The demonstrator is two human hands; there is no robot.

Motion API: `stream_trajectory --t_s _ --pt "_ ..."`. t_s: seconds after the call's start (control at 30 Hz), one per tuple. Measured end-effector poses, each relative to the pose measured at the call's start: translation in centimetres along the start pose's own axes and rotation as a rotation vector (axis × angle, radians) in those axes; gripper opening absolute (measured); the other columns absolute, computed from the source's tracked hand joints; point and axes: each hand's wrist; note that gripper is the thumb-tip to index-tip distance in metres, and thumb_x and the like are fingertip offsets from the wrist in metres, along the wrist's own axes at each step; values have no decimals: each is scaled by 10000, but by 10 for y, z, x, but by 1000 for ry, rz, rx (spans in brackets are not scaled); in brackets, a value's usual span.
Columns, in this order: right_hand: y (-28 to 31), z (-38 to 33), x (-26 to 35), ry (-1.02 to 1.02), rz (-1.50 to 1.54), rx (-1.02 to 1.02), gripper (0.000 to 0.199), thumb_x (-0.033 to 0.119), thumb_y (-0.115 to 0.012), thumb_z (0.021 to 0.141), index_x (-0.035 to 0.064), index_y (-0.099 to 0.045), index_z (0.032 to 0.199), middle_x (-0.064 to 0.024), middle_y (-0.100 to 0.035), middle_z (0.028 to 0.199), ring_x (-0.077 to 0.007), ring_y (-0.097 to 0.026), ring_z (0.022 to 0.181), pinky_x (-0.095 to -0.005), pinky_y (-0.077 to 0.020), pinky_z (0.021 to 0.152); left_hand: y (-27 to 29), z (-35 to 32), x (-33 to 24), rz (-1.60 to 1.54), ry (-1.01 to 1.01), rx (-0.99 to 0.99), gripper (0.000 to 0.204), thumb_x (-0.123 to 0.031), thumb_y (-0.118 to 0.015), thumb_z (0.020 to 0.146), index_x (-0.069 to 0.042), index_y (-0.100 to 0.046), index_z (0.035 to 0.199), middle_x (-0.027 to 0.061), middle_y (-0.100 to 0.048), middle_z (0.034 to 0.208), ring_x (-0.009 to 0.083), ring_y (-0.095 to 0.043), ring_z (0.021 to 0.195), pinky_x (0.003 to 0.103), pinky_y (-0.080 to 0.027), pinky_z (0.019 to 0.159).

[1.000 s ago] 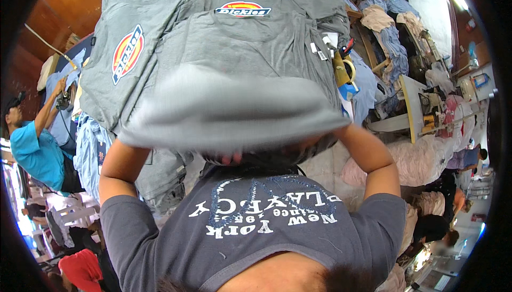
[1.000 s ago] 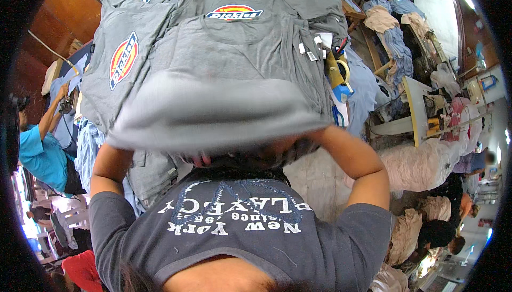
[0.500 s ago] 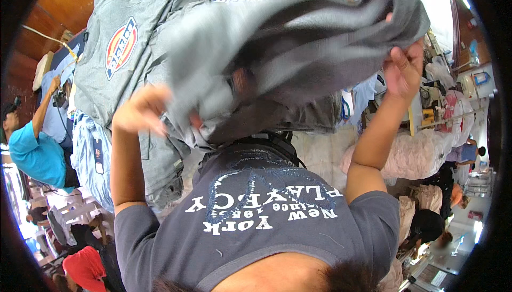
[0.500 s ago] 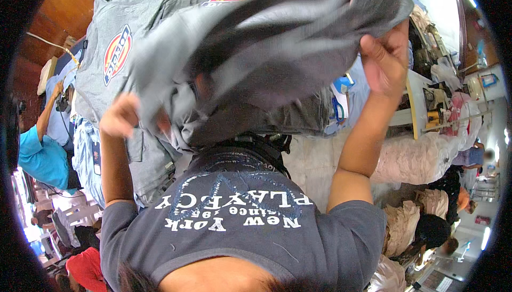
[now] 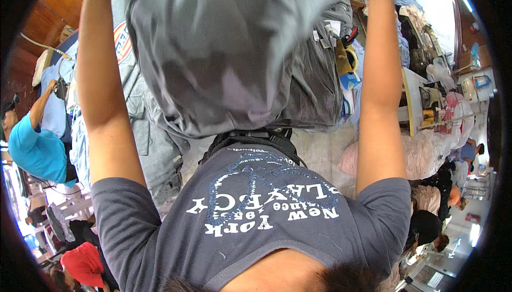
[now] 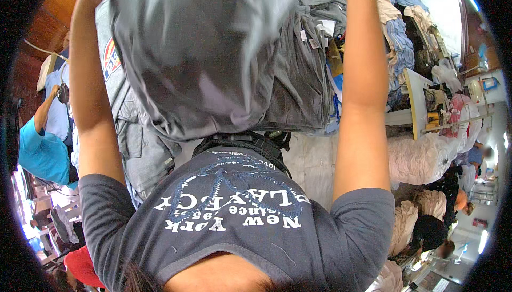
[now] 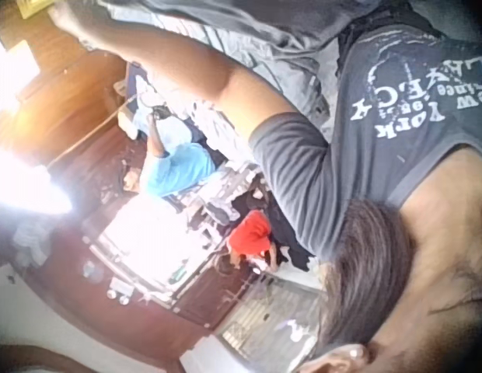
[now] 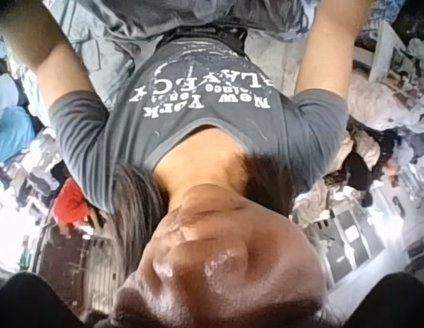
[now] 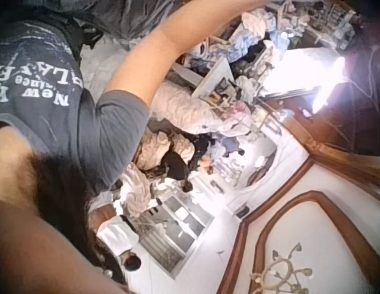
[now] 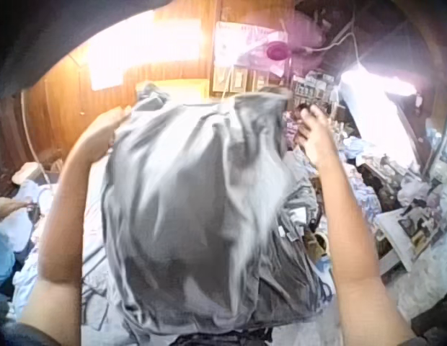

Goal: The person trims loose threads from a gray t-shirt using shears and then stacks the t-shirt onto a pile of other shirts.

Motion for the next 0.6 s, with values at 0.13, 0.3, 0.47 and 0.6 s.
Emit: stream_trajectory --t_s 0.13,0.3,0.47,0.6 --pt "34 -84 -61 234 -583 558 206 228 -570 818 44 -565 911 -18 -577 873 -114 -527 816 -247 -400 766 -15 -78 93 703 -126 283 437 -264 -595 777 -76 -497 1159 74 -492 1188 218 -436 1111 315 -302 948" --pt "108 -222 -101 -3 -804 1152 310 312 -683 666 98 -592 871 -57 -536 1059 -232 -455 1049 -351 -335 906 -22 -239 86 630 22 517 454 -346 -725 588 -56 -559 895 114 -440 1109 296 -395 1065 365 -309 914" --pt "107 -283 -96 229 -1088 947 268 244 -692 641 98 -573 831 -42 -494 1129 -279 -394 1108 -418 -299 931 9 -285 74 789 61 434 483 -163 -759 467 -80 -536 888 71 -472 1109 277 -400 1078 368 -352 884" --pt "90 -260 -87 130 -855 770 118 87 -634 700 70 -531 756 -14 -536 879 -174 -492 871 -304 -383 775 9 -268 53 810 -7 620 471 -60 -722 477 -61 -518 902 77 -466 1129 294 -388 1104 362 -356 896"
Point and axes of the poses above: each hand's wrist, its own z-axis towards the middle knuckle, its own y-axis out of the back of the hand, x = y × z
